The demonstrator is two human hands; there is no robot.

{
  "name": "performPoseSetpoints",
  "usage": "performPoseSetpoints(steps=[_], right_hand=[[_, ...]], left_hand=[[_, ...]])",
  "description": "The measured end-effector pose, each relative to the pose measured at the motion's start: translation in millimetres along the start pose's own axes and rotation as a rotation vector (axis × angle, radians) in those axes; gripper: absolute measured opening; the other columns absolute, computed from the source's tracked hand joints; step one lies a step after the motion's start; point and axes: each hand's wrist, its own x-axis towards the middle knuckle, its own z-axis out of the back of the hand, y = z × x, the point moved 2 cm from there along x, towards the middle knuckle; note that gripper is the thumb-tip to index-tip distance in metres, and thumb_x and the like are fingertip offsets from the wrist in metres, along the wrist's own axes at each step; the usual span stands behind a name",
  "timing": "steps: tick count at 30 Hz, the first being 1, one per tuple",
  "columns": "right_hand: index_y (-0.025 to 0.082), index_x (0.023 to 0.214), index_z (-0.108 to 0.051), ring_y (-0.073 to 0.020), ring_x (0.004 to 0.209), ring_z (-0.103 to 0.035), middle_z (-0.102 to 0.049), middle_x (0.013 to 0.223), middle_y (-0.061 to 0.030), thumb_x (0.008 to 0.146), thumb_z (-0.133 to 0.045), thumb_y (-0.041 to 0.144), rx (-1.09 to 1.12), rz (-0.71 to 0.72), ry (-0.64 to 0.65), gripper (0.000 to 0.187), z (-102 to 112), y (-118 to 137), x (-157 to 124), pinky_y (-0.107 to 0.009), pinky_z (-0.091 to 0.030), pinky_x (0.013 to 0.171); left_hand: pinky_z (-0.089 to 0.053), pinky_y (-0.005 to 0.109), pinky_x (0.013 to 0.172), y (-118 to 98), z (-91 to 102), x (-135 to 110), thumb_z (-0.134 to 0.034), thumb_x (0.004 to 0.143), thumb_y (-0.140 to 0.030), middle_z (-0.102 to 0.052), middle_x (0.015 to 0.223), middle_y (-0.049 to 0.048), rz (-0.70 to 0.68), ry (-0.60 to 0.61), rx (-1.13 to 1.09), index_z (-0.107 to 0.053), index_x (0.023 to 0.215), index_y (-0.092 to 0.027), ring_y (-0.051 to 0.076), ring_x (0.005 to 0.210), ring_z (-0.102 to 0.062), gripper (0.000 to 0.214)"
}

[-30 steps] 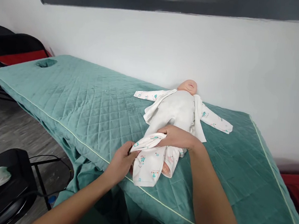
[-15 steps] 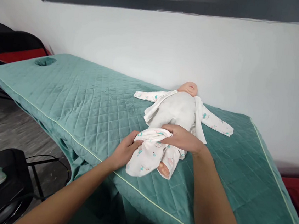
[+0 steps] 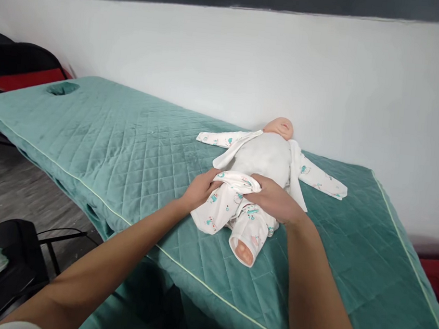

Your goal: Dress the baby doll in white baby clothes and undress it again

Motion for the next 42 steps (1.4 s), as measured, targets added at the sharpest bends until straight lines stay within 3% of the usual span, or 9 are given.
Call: performPoseSetpoints(steps=[7,11,14,19,24,29,34,38,42], right_hand=[[0.021,0.085,-0.059,-0.0212,0.081,-0.06,-0.067,0.086,-0.0031,0.072,-0.056,0.021,-0.087,-0.162,-0.198,0.013,-4,-8,8,-0.031,-0.044,0.068],[0.021,0.083,-0.056,-0.0227,0.085,-0.061,-0.068,0.091,-0.0054,0.074,-0.053,0.019,-0.165,-0.222,-0.272,0.01,-8,-11,13,-0.032,-0.044,0.071],[0.021,0.088,-0.059,-0.0236,0.091,-0.063,-0.07,0.098,-0.0061,0.078,-0.054,0.02,-0.163,-0.163,-0.229,0.011,-7,-8,10,-0.034,-0.045,0.077],[0.022,0.115,-0.068,-0.0268,0.104,-0.067,-0.073,0.117,-0.0057,0.084,-0.068,0.039,0.021,-0.078,0.015,0.035,1,2,-3,-0.035,-0.05,0.083],[0.022,0.115,-0.073,-0.0286,0.103,-0.069,-0.076,0.113,-0.0038,0.081,-0.075,0.041,-0.025,-0.005,0.207,0.039,-4,11,-5,-0.037,-0.052,0.085],[0.022,0.11,-0.075,-0.0291,0.104,-0.069,-0.077,0.109,-0.0032,0.079,-0.072,0.029,-0.139,0.022,0.151,0.032,-12,7,1,-0.037,-0.052,0.086],[0.024,0.107,-0.075,-0.0292,0.108,-0.068,-0.077,0.112,-0.0022,0.084,-0.068,0.03,-0.112,0.087,0.115,0.025,-12,1,3,-0.039,-0.051,0.091],[0.024,0.103,-0.076,-0.0292,0.109,-0.068,-0.077,0.112,-0.0028,0.085,-0.066,0.028,-0.088,0.081,0.09,0.022,-12,1,2,-0.04,-0.052,0.091],[0.024,0.102,-0.076,-0.0278,0.109,-0.068,-0.076,0.115,-0.0023,0.084,-0.066,0.027,-0.064,0.103,0.059,0.022,-10,0,3,-0.038,-0.052,0.091]], left_hand=[[-0.047,0.034,0.09,7,1.6,12,-0.054,0.087,-0.043,-0.071,0.096,0.0032,0.046,0.11,-0.002,-0.069,0.101,-0.018,0.024,0.096,-0.061,0.033],[-0.047,0.032,0.086,3,2.6,10,-0.055,0.086,-0.043,-0.071,0.093,0.003,0.034,0.094,-0.014,-0.069,0.098,-0.017,0.023,0.093,-0.06,0.032],[-0.046,0.032,0.085,2,2.6,6,-0.057,0.086,-0.043,-0.071,0.096,0.0032,0.066,0.062,-0.029,-0.068,0.1,-0.017,0.022,0.092,-0.061,0.032],[-0.044,0.03,0.077,4,2.8,-2,-0.056,0.088,-0.048,-0.069,0.093,0.0024,0.099,0.032,-0.045,-0.066,0.101,-0.018,0.02,0.084,-0.059,0.034],[-0.043,0.028,0.073,4,3.1,-19,-0.056,0.092,-0.047,-0.067,0.091,0.0018,0.112,-0.042,-0.088,-0.063,0.106,-0.019,0.017,0.078,-0.057,0.032],[-0.043,0.028,0.068,1,5.3,-49,-0.057,0.092,-0.051,-0.067,0.092,0.0023,0.266,-0.225,-0.146,-0.059,0.108,-0.02,0.015,0.075,-0.058,0.035],[-0.037,0.026,0.055,-9,-0.9,-80,-0.054,0.092,-0.06,-0.064,0.078,0.0,0.396,-0.16,-0.251,-0.053,0.117,-0.022,0.015,0.063,-0.054,0.045],[-0.038,0.025,0.056,-15,-12.5,-86,-0.053,0.095,-0.054,-0.059,0.073,-0.003,0.332,-0.121,-0.273,-0.05,0.122,-0.023,0.013,0.062,-0.052,0.042],[-0.047,0.026,0.067,-9,-17.9,-74,-0.049,0.099,-0.046,-0.066,0.087,0.0008,0.181,-0.195,-0.208,-0.049,0.122,-0.022,0.014,0.073,-0.059,0.034]])
